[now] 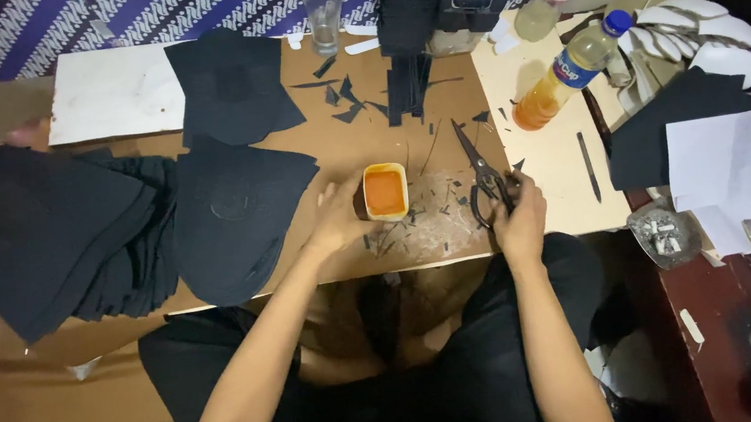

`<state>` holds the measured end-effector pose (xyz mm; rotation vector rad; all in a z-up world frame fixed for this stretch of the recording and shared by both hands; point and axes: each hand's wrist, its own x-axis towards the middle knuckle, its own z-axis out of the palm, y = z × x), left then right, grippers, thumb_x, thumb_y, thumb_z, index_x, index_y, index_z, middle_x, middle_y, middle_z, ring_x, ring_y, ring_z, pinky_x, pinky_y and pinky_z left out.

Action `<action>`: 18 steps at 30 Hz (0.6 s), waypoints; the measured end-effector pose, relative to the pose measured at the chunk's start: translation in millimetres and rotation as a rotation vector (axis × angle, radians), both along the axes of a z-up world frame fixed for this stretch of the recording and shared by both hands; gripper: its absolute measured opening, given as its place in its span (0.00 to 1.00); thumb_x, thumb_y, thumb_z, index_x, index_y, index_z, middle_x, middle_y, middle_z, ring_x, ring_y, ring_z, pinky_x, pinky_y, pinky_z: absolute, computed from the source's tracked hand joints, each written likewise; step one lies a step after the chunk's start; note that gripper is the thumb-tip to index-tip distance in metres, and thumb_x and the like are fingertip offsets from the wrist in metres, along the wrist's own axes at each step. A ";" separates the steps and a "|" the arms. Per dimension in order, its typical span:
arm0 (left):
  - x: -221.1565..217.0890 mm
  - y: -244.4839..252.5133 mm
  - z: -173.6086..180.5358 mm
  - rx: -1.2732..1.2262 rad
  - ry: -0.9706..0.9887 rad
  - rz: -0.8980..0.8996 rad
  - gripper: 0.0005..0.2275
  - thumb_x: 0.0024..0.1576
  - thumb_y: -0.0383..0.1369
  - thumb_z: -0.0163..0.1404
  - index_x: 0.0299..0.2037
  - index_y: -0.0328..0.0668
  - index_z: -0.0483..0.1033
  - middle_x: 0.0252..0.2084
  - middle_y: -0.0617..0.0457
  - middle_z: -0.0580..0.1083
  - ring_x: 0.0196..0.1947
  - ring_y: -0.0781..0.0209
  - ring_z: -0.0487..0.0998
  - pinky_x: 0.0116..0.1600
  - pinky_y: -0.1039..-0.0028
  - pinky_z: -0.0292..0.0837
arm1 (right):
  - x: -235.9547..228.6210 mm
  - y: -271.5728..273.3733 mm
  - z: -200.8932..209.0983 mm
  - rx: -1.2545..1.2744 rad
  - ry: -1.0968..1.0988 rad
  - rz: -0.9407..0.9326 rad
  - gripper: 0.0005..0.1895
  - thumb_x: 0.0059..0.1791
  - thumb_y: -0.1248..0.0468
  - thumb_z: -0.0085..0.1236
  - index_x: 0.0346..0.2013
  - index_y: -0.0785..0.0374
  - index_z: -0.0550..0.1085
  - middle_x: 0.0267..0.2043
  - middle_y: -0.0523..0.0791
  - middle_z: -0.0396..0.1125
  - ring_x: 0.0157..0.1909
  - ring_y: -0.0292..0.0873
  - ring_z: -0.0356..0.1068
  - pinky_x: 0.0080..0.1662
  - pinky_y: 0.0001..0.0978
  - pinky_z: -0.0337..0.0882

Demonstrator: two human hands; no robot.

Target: Applying adhesive to pre-cut leather components for assembly in a workshop environment.

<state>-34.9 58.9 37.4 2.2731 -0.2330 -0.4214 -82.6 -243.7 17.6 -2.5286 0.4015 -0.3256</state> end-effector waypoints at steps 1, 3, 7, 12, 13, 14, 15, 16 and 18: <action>-2.0 -0.2 -4.3 0.003 -0.019 0.007 0.48 0.43 0.52 0.67 0.74 0.46 0.58 0.70 0.47 0.68 0.69 0.43 0.61 0.72 0.54 0.48 | 4.3 -1.7 -6.8 0.015 -0.046 -0.043 0.31 0.48 0.73 0.63 0.65 0.63 0.65 0.48 0.54 0.67 0.55 0.61 0.66 0.58 0.50 0.64; -3.7 -2.7 -20.2 0.002 -0.041 0.015 0.49 0.43 0.53 0.67 0.75 0.48 0.57 0.70 0.49 0.67 0.68 0.46 0.62 0.71 0.56 0.49 | 8.4 1.1 -5.9 0.027 -0.094 -0.085 0.30 0.48 0.73 0.64 0.64 0.64 0.65 0.47 0.53 0.68 0.54 0.60 0.67 0.57 0.48 0.66; -16.9 -0.8 -44.4 0.058 -0.147 0.067 0.52 0.45 0.53 0.66 0.77 0.48 0.48 0.72 0.50 0.65 0.66 0.49 0.63 0.68 0.54 0.55 | 2.8 23.1 13.3 -0.090 -0.264 -0.018 0.22 0.53 0.64 0.59 0.61 0.62 0.68 0.55 0.53 0.64 0.59 0.59 0.61 0.57 0.50 0.59; -52.8 5.9 -73.7 -0.005 -0.331 0.138 0.41 0.56 0.40 0.61 0.77 0.41 0.50 0.69 0.41 0.67 0.67 0.45 0.64 0.71 0.55 0.58 | -3.6 66.5 41.4 -0.372 -0.420 0.383 0.09 0.53 0.51 0.57 0.40 0.50 0.77 0.61 0.50 0.60 0.66 0.61 0.58 0.61 0.56 0.57; -55.4 6.4 -81.6 -0.007 -0.402 0.142 0.33 0.59 0.35 0.57 0.73 0.40 0.57 0.66 0.44 0.70 0.66 0.49 0.66 0.70 0.59 0.60 | -3.6 77.3 43.7 -0.404 -0.367 0.465 0.12 0.50 0.48 0.57 0.36 0.50 0.78 0.61 0.51 0.60 0.69 0.61 0.55 0.61 0.57 0.56; -55.6 7.9 -89.1 -0.010 -0.479 0.146 0.25 0.62 0.30 0.53 0.70 0.40 0.64 0.63 0.47 0.72 0.64 0.52 0.68 0.69 0.62 0.62 | -1.6 89.0 46.6 -0.436 -0.318 0.545 0.15 0.48 0.45 0.56 0.33 0.50 0.79 0.62 0.52 0.59 0.72 0.62 0.52 0.62 0.57 0.54; -56.9 7.7 -78.6 -0.008 -0.479 0.146 0.25 0.62 0.30 0.53 0.70 0.40 0.64 0.63 0.47 0.72 0.64 0.52 0.68 0.69 0.62 0.62 | 2.3 93.8 45.6 -0.434 -0.319 0.545 0.15 0.48 0.45 0.56 0.33 0.50 0.79 0.62 0.52 0.59 0.72 0.62 0.52 0.62 0.57 0.54; -58.1 8.2 -67.5 -0.080 -0.489 0.215 0.14 0.63 0.27 0.51 0.58 0.38 0.71 0.54 0.47 0.76 0.60 0.52 0.73 0.65 0.63 0.67 | 7.7 99.5 45.3 -0.446 -0.300 0.601 0.15 0.46 0.47 0.55 0.36 0.51 0.80 0.64 0.53 0.58 0.73 0.62 0.50 0.62 0.58 0.53; -58.1 9.3 -61.6 -0.152 -0.499 0.288 0.07 0.63 0.23 0.48 0.46 0.37 0.79 0.46 0.47 0.80 0.56 0.52 0.78 0.62 0.64 0.73 | 16.5 108.7 42.8 -0.457 -0.283 0.661 0.16 0.44 0.50 0.54 0.39 0.51 0.80 0.67 0.54 0.58 0.75 0.63 0.48 0.61 0.60 0.53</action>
